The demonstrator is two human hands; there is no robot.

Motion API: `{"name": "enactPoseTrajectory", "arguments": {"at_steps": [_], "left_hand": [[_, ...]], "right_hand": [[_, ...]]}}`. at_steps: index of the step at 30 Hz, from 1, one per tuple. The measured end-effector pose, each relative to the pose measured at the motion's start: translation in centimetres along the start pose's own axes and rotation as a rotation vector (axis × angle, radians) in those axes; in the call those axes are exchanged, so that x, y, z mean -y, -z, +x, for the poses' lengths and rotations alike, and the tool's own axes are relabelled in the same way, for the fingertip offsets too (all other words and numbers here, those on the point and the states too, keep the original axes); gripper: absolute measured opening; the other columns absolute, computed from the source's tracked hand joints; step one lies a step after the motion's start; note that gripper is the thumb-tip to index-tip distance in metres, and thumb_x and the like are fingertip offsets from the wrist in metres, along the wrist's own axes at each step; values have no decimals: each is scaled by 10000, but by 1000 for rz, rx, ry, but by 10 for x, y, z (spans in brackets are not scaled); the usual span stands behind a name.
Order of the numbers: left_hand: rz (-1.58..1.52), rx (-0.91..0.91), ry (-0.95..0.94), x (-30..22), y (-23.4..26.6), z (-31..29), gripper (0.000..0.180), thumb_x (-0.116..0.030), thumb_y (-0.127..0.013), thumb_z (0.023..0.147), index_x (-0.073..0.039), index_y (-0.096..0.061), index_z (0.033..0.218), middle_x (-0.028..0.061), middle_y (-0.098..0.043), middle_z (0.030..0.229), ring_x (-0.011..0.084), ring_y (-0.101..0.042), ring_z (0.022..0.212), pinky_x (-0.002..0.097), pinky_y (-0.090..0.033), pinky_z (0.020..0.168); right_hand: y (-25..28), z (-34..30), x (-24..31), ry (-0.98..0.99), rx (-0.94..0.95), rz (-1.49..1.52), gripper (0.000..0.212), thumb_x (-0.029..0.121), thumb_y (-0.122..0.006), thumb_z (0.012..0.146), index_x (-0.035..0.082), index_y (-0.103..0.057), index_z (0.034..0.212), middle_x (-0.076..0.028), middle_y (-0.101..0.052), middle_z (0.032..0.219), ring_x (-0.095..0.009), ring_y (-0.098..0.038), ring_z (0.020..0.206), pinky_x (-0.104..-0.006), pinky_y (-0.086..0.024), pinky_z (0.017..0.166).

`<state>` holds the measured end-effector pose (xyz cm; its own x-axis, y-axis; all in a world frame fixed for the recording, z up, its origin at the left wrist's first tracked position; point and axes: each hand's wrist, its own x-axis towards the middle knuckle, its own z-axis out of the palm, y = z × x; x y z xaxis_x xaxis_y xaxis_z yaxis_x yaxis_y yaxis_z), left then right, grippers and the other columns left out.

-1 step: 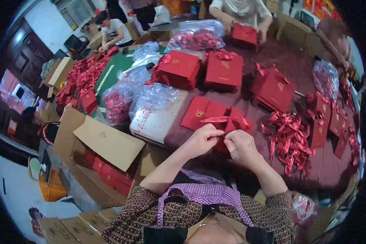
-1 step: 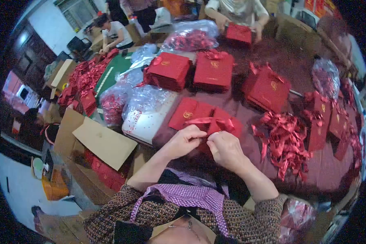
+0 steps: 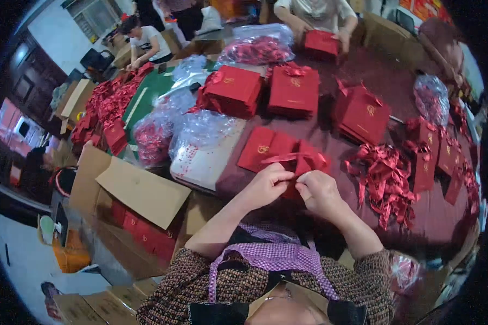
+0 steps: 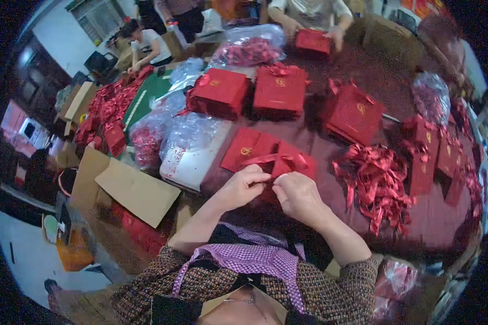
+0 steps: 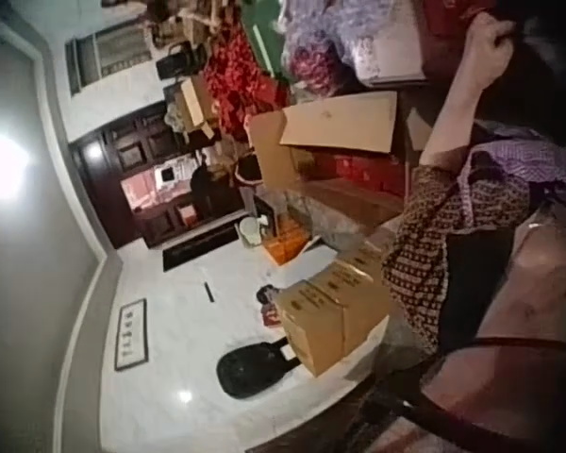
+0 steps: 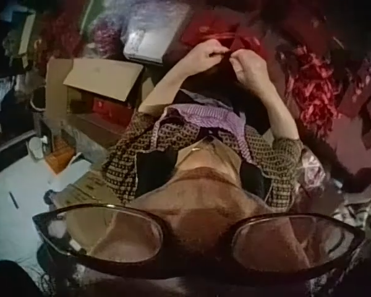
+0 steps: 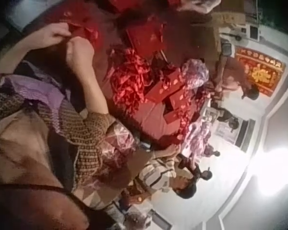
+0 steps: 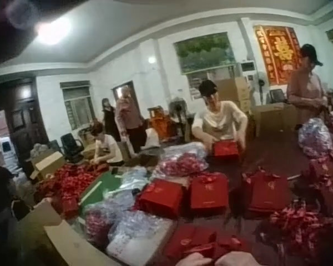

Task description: The person assembles red gift pouches by threading red ribbons through the slots of each pouch and securing them by hand.

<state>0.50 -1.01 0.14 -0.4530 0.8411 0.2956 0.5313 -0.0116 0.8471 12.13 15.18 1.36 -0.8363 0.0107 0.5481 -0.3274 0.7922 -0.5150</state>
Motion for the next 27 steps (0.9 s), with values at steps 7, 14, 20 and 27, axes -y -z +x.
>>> {"name": "enactPoseTrajectory", "arguments": {"at_steps": [7, 14, 20, 27], "left_hand": [[126, 87, -20, -6, 9, 0, 145, 44, -582, 739, 42, -583, 884, 145, -545, 810, 315, -574, 802, 345, -466, 721], [200, 145, -93, -38, 2, -2, 199, 21, -570, 769, 14, -626, 960, 185, -602, 995, 371, -569, 980, 411, -466, 841], [128, 195, -17, -29, 9, -16, 177, 48, -557, 762, 12, -609, 927, 170, -606, 952, 342, -601, 915, 379, -488, 778], [-101, -35, 190, -19, 24, -12, 47, -9, -563, 869, -19, -603, 894, 39, -611, 807, 151, -563, 686, 273, -464, 632]], "right_hand": [[41, 18, 14, -353, 423, 313, 261, 193, -648, 839, 55, -564, 1043, -150, -625, 798, -340, -626, 768, -430, -487, 661], [49, 27, 13, 259, 254, 59, 438, 223, -657, 824, 76, -527, 1215, -106, -579, 1018, -281, -542, 999, -464, -345, 988], [37, 18, 4, 357, 300, 30, 216, 282, -560, 879, 68, -577, 899, -81, -531, 786, -267, -538, 848, -463, -329, 989], [53, 17, 12, 332, 450, 313, 130, 187, -570, 860, 81, -585, 786, -69, -569, 777, -248, -556, 851, -463, -314, 993]]}}
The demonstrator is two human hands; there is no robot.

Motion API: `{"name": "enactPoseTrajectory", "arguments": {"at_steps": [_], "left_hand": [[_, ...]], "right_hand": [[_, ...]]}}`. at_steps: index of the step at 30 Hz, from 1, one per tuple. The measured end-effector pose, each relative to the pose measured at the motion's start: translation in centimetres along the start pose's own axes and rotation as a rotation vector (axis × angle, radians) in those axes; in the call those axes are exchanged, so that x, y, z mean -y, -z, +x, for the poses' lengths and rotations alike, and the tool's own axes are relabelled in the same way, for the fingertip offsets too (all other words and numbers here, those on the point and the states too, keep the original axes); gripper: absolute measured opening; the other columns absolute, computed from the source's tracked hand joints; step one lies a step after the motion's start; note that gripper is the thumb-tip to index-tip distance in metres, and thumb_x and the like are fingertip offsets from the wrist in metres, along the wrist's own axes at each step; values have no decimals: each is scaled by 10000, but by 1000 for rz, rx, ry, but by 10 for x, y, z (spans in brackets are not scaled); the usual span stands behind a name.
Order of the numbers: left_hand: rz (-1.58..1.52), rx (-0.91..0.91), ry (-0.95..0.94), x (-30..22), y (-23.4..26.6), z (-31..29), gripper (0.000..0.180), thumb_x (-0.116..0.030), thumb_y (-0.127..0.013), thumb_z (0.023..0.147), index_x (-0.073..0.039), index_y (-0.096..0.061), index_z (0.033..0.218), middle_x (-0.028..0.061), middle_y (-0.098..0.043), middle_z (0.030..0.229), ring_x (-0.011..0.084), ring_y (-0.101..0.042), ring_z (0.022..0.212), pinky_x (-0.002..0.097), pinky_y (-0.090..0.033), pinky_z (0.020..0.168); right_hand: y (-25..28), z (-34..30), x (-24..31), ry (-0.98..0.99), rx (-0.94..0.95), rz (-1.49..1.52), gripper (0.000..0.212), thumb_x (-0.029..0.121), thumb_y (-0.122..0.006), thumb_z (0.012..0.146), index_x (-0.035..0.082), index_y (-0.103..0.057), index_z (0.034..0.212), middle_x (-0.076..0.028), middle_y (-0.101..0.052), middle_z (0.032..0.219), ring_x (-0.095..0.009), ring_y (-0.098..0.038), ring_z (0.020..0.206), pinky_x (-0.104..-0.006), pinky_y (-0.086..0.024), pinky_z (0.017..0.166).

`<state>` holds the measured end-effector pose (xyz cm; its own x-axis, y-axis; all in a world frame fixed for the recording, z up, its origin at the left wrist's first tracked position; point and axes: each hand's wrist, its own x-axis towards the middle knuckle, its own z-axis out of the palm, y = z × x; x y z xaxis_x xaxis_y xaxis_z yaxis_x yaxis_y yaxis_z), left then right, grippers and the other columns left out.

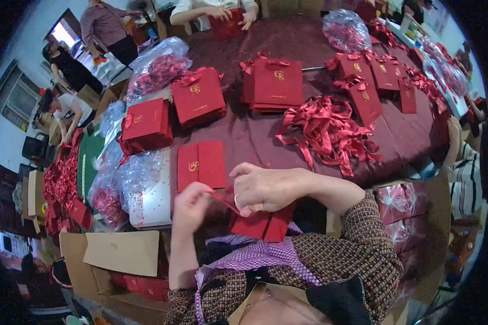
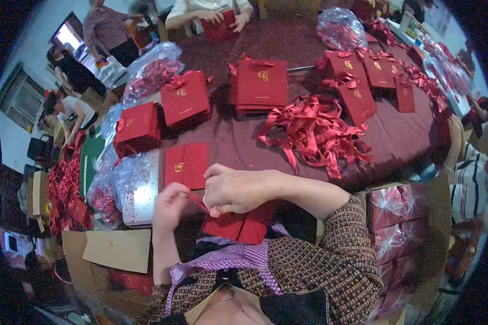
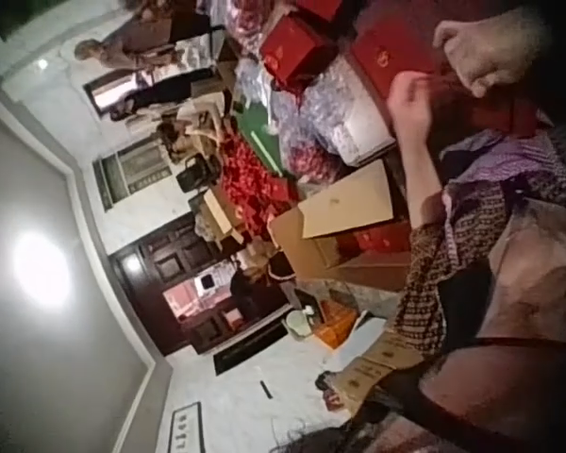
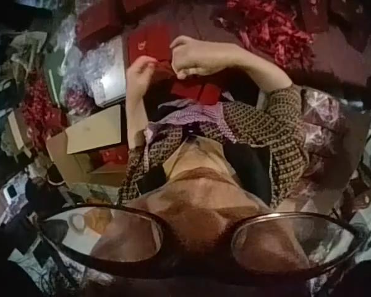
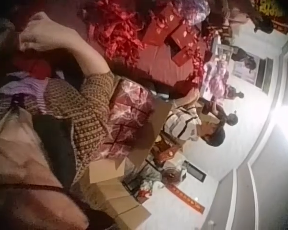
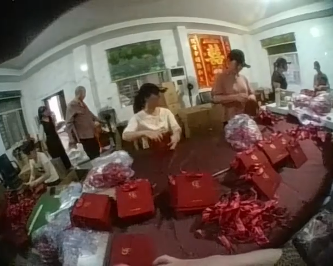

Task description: The person assembles red gift pouches by threading red ribbons through the slots of each pouch and securing them by hand.

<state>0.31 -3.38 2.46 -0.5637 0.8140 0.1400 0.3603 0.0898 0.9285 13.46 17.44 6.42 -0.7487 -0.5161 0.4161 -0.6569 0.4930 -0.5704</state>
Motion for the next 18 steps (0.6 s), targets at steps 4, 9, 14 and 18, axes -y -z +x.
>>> {"name": "enactPoseTrajectory", "arguments": {"at_steps": [4, 9, 14, 18], "left_hand": [[-559, -152, 145, 29, 16, 3, 77, -50, -554, 909, -13, -610, 948, 53, -625, 798, 105, -554, 652, 223, -449, 602], [-665, -354, 148, 8, -2, 21, 201, -32, -554, 890, -4, -553, 1089, 61, -624, 808, 116, -556, 650, 229, -452, 595], [-810, -212, 161, 12, -4, 14, 211, -18, -554, 876, -14, -553, 1087, 97, -654, 893, 135, -617, 780, 239, -488, 668], [-633, 92, 162, -4, -27, 3, 362, -47, -594, 868, 20, -525, 1216, 99, -593, 1170, 181, -567, 1078, 311, -439, 941]], "right_hand": [[7, -2, -1, -14, -63, -41, 117, 182, -579, 851, 82, -586, 792, -40, -578, 755, -236, -572, 838, -461, -329, 992], [5, -2, -19, -53, -265, 43, 169, 217, -578, 876, 81, -594, 776, -57, -555, 719, -265, -538, 789, -395, -371, 859], [8, 2, -24, -161, -301, 135, 169, 222, -608, 883, 59, -601, 843, -97, -539, 1091, -264, -471, 1112, -404, -297, 1016], [-4, 7, -34, -127, -249, 428, 228, 256, -565, 916, 38, -609, 864, -139, -447, 1308, -276, -371, 1250, -417, -281, 1032]]}}
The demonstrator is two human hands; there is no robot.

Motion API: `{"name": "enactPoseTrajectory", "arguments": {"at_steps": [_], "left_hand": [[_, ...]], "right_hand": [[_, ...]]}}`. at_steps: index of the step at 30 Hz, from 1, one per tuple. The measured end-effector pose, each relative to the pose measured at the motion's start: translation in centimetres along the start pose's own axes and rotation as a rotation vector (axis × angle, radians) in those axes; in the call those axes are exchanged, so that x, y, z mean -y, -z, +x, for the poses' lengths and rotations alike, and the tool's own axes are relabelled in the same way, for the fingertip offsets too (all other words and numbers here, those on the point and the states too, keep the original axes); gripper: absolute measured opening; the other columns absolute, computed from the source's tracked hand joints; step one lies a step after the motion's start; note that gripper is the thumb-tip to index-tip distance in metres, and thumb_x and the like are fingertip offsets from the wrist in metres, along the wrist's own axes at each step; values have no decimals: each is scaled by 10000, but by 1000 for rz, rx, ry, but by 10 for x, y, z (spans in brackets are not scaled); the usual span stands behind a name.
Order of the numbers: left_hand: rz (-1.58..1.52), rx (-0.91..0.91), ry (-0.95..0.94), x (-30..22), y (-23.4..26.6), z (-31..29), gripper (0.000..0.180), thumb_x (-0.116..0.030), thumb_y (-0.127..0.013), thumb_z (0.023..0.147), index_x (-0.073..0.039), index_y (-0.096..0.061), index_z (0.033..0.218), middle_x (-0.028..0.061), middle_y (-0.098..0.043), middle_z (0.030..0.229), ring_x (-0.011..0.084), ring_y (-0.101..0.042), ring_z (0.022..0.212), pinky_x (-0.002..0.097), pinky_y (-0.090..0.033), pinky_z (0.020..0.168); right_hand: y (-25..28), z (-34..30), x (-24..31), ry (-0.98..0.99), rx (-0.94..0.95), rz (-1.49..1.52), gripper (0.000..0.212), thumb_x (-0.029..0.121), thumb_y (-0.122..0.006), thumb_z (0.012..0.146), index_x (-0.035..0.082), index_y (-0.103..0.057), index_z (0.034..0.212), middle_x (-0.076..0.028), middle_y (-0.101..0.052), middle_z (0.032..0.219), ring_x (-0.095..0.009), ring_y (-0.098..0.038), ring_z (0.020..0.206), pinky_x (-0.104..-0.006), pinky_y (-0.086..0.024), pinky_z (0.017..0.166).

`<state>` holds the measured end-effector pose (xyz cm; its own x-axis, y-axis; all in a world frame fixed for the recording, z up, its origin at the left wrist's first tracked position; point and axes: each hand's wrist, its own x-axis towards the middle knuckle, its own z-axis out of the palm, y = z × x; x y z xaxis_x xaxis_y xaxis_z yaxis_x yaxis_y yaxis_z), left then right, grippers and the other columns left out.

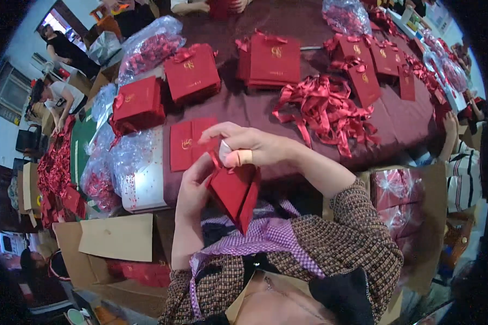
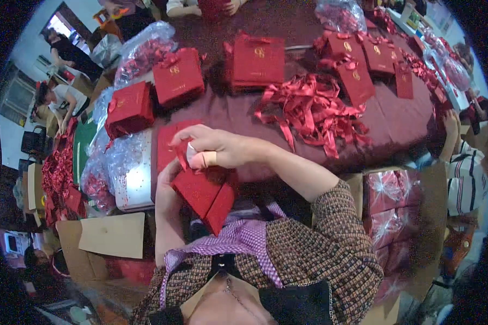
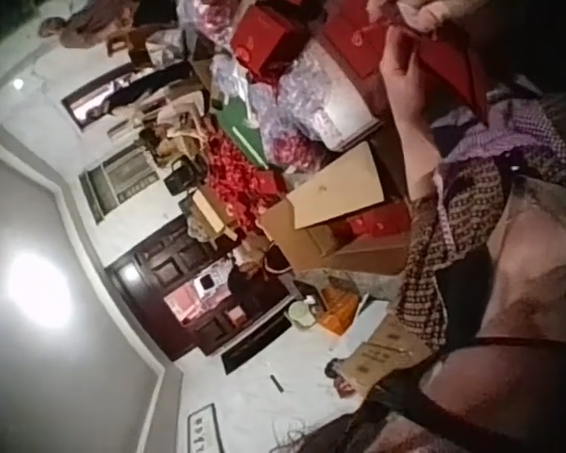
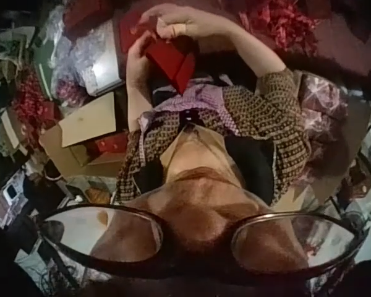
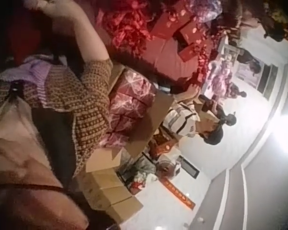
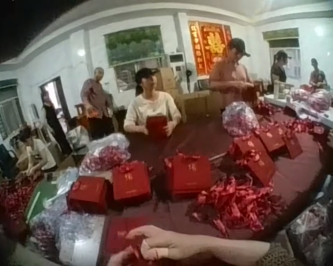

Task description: The person assembles red gift pouches by threading red ribbons through the slots of each pouch and securing them by hand.

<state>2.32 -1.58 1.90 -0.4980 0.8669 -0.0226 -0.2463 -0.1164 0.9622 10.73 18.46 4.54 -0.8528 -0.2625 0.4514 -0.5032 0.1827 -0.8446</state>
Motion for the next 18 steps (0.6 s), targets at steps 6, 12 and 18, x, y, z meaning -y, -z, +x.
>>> {"name": "enactPoseTrajectory", "arguments": {"at_steps": [6, 12, 18], "left_hand": [[404, -100, -193, 9, 3, 1, 159, 13, -617, 828, 0, -583, 983, 32, -589, 981, 115, -566, 919, 262, -463, 764], [3, -336, -99, 23, 35, -1, 136, 11, -629, 847, 23, -620, 981, 39, -639, 898, 81, -575, 787, 215, -469, 735], [111, -408, -25, 17, 47, 6, 275, 6, -595, 855, 70, -572, 1121, 83, -634, 1016, 130, -586, 911, 254, -461, 825]], "right_hand": [[-31, -5, -1, -250, -257, 402, 275, 265, -564, 926, 19, -616, 1037, -47, -516, 1225, -123, -488, 1051, -284, -387, 912], [5, -59, -53, -165, -606, -703, 221, 93, -604, 835, 31, -616, 1047, -143, -606, 1003, -299, -582, 937, -341, -460, 840], [23, -134, -2, -469, -447, -1071, 292, 1, -545, 766, 91, -645, 1025, -107, -623, 1041, -325, -557, 966, -401, -454, 870]]}}
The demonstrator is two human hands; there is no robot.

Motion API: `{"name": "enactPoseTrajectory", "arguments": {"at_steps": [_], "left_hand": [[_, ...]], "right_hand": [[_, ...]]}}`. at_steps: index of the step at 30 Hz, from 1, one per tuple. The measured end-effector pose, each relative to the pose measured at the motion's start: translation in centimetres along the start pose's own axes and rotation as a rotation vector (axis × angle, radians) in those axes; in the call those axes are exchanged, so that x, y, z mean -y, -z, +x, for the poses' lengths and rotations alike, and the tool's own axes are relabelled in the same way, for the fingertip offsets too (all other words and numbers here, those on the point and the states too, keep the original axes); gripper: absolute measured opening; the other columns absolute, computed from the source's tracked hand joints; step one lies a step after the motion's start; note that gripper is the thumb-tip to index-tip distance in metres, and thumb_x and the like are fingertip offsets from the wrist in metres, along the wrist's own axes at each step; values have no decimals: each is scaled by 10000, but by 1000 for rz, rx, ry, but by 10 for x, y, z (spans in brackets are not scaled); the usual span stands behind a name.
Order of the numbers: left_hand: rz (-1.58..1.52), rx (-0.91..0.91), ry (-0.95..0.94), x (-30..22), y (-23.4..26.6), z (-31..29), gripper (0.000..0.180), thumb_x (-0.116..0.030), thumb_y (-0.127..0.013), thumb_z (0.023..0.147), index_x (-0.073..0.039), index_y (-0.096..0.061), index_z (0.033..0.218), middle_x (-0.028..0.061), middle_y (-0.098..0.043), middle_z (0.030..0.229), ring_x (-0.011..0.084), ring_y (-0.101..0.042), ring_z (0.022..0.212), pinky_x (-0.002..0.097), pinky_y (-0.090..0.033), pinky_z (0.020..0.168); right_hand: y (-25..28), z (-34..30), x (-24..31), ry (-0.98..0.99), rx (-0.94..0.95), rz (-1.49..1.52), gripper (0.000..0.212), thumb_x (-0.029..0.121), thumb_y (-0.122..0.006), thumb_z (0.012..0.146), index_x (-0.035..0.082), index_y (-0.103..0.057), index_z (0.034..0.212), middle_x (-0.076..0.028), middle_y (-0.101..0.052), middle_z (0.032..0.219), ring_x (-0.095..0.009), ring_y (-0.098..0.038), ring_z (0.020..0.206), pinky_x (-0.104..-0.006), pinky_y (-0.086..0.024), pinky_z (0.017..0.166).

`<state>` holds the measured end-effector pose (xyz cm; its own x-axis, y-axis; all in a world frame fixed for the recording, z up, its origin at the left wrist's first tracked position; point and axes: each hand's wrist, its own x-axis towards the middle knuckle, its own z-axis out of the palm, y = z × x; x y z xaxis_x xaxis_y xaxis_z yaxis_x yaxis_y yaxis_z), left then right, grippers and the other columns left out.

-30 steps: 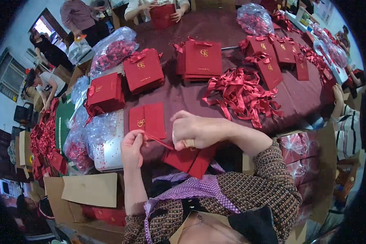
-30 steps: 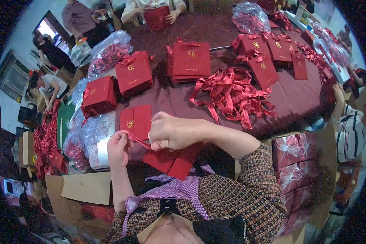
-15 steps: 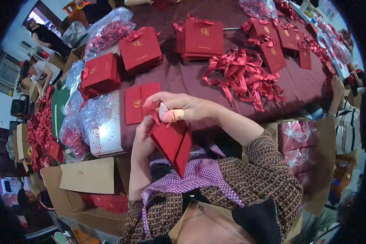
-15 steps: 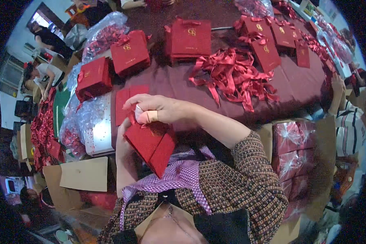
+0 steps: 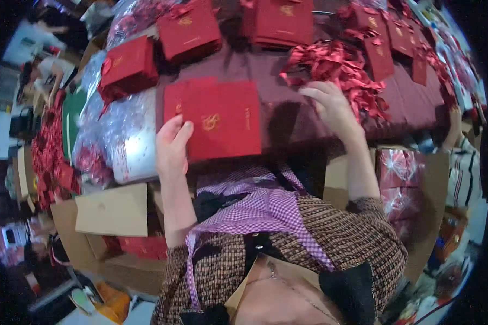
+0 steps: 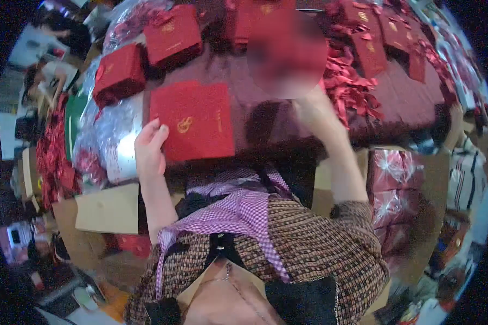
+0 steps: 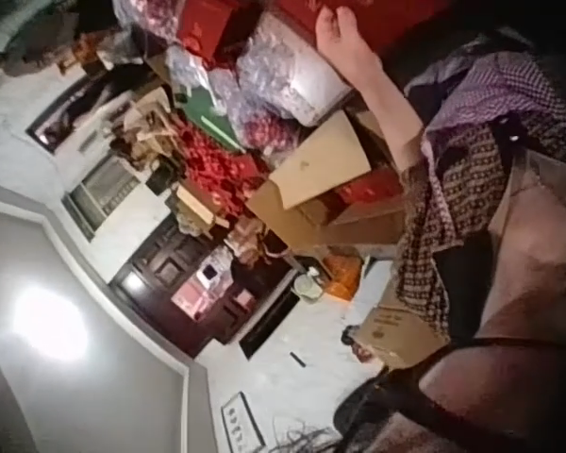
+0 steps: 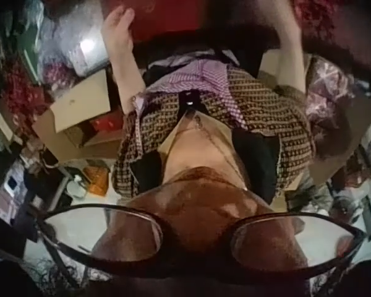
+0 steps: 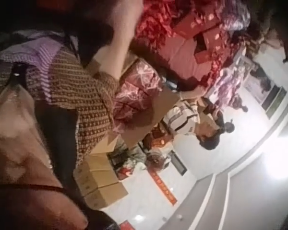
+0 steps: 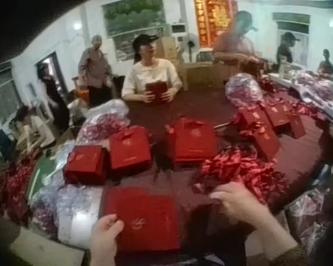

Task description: The person assembles red gift pouches by threading red ribbons through the slots of each pouch and securing them by hand.

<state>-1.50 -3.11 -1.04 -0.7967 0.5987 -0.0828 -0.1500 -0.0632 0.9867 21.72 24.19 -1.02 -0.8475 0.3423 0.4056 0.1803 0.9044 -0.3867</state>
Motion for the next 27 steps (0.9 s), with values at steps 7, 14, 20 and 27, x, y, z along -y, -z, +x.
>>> {"name": "enactPoseTrajectory", "arguments": {"at_steps": [7, 14, 20, 27], "left_hand": [[-99, 78, -4, -4, -19, 8, 322, 38, -547, 863, 79, -523, 1182, 129, -644, 1044, 145, -605, 938, 266, -475, 846], [-109, 80, -9, -8, -22, 2, 355, 56, -528, 856, 73, -505, 1210, 106, -658, 1005, 117, -608, 887, 240, -476, 802], [90, 15, -25, -4, -21, 2, 419, 67, -581, 827, 67, -494, 1238, 34, -621, 936, 76, -564, 832, 212, -454, 776], [238, -33, -154, -12, -32, -6, 359, 45, -577, 830, 91, -536, 1184, -54, -485, 714, 16, -433, 662, 167, -381, 616]], "right_hand": [[7, -32, -28, -73, 175, -63, 209, 58, -627, 776, 69, -630, 984, -115, -592, 1132, -318, -530, 1028, -408, -428, 909], [-12, -2, 0, 74, -69, 98, 135, 34, -616, 773, 71, -588, 899, -114, -606, 1071, -311, -542, 1053, -406, -409, 917], [-58, 32, 62, -191, -66, 1027, 135, -1, -533, 905, 5, -561, 1037, -59, -597, 948, -132, -599, 912, -264, -476, 808], [-79, 68, 101, 44, -60, 804, 158, 52, -672, 800, 13, -602, 937, -117, -594, 876, -246, -600, 837, -317, -471, 740]]}}
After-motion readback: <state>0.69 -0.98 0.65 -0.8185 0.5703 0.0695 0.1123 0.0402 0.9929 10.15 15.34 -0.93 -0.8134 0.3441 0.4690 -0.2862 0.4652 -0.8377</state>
